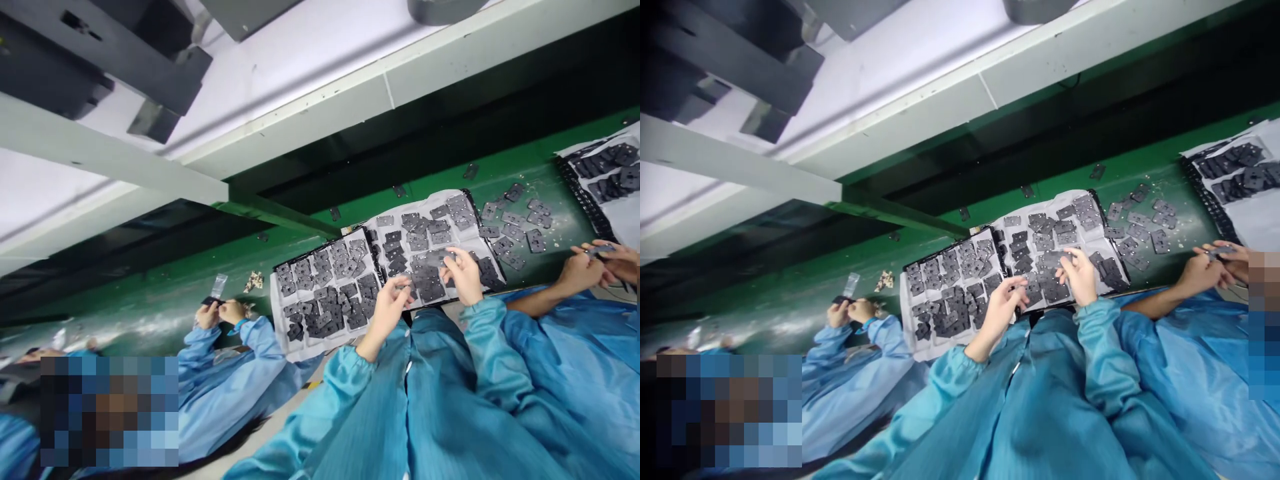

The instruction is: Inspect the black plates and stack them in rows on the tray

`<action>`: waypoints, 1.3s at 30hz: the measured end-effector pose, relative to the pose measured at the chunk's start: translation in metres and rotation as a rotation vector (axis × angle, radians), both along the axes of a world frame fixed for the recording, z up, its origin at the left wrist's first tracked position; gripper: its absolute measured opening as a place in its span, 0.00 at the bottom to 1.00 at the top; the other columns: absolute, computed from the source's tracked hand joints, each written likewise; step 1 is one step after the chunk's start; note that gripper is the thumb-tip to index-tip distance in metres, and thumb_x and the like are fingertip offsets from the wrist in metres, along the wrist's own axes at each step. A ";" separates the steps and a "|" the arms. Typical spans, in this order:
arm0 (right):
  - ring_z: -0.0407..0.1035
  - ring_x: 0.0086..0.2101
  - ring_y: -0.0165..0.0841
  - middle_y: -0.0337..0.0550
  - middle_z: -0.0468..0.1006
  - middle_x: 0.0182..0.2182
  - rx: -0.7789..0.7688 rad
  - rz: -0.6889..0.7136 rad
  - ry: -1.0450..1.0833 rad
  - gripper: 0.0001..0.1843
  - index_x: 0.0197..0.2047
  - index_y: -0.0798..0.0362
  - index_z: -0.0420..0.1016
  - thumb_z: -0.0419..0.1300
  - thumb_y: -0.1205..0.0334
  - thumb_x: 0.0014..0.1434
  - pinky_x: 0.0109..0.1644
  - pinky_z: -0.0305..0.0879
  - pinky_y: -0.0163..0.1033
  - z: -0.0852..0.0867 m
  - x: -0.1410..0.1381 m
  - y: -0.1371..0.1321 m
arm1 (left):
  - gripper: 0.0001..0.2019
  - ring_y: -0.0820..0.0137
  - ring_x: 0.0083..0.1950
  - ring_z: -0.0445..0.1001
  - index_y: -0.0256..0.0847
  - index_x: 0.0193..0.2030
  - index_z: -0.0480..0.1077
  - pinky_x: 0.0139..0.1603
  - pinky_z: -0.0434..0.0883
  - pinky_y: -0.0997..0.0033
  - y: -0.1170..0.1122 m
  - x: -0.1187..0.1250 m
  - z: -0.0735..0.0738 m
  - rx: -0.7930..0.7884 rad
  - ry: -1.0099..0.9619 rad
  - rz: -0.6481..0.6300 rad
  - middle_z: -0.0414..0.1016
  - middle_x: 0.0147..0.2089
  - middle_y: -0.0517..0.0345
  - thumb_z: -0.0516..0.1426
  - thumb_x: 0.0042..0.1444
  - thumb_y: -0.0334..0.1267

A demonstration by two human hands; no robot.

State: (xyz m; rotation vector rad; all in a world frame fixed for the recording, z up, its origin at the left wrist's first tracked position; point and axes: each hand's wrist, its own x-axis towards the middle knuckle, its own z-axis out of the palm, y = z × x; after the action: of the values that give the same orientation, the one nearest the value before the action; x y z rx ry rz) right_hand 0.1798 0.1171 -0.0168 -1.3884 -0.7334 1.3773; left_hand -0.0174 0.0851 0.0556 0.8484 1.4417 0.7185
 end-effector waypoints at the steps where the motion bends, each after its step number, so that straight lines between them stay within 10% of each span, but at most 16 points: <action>1: 0.68 0.18 0.29 0.32 0.72 0.20 0.015 0.011 0.072 0.26 0.54 0.51 0.67 0.62 0.45 0.58 0.21 0.62 0.32 0.018 -0.009 -0.003 | 0.21 0.74 0.28 0.73 0.37 0.51 0.69 0.25 0.70 0.75 0.008 0.006 0.005 -0.009 -0.052 0.054 0.75 0.48 0.47 0.61 0.53 0.46; 6: 0.64 0.14 0.27 0.31 0.72 0.18 0.025 0.101 0.127 0.21 0.49 0.51 0.68 0.63 0.48 0.57 0.16 0.61 0.31 0.074 -0.043 -0.010 | 0.19 0.79 0.18 0.64 0.35 0.46 0.73 0.17 0.62 0.79 0.040 0.025 0.029 0.041 -0.142 0.136 0.70 0.25 0.61 0.62 0.53 0.48; 14: 0.63 0.15 0.28 0.31 0.69 0.17 0.039 0.079 0.082 0.15 0.45 0.50 0.71 0.57 0.48 0.62 0.18 0.60 0.33 0.075 -0.053 -0.011 | 0.13 0.79 0.15 0.57 0.35 0.39 0.77 0.15 0.54 0.79 0.044 0.023 0.034 0.081 -0.126 0.207 0.65 0.18 0.64 0.58 0.54 0.42; 20: 0.64 0.17 0.32 0.34 0.69 0.17 -0.058 0.048 -0.143 0.16 0.41 0.49 0.73 0.49 0.51 0.64 0.21 0.60 0.36 0.016 -0.055 -0.018 | 0.12 0.80 0.17 0.59 0.36 0.39 0.78 0.17 0.56 0.79 0.041 0.016 0.005 0.023 0.016 0.095 0.71 0.21 0.62 0.57 0.53 0.39; 24: 0.69 0.26 0.36 0.42 0.75 0.25 -0.226 -0.048 -0.560 0.17 0.38 0.52 0.73 0.45 0.56 0.61 0.32 0.64 0.38 -0.049 -0.011 -0.013 | 0.21 0.78 0.21 0.67 0.36 0.51 0.73 0.16 0.61 0.78 0.016 -0.007 -0.031 -0.091 0.018 -0.008 0.79 0.46 0.50 0.59 0.53 0.45; 28: 0.68 0.36 0.39 0.48 0.75 0.29 -0.283 -0.052 -0.745 0.13 0.33 0.54 0.73 0.48 0.61 0.57 0.44 0.63 0.41 -0.095 0.019 -0.005 | 0.19 0.76 0.23 0.69 0.35 0.47 0.72 0.19 0.63 0.77 -0.016 -0.031 -0.056 -0.130 0.085 -0.158 0.79 0.44 0.48 0.60 0.52 0.45; 39: 0.54 0.55 0.46 0.61 0.62 0.54 -0.272 0.011 -0.976 0.22 0.53 0.61 0.66 0.56 0.59 0.59 0.61 0.50 0.48 -0.113 0.001 0.017 | 0.11 0.72 0.34 0.75 0.39 0.46 0.73 0.41 0.70 0.72 -0.012 -0.034 -0.037 0.123 0.350 -0.475 0.79 0.46 0.53 0.52 0.60 0.36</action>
State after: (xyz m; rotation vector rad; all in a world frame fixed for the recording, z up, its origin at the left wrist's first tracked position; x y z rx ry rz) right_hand 0.1803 0.1341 -0.1294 -2.3034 -1.1873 0.7530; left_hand -0.0511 0.0733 0.0191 1.4062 1.4283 0.3074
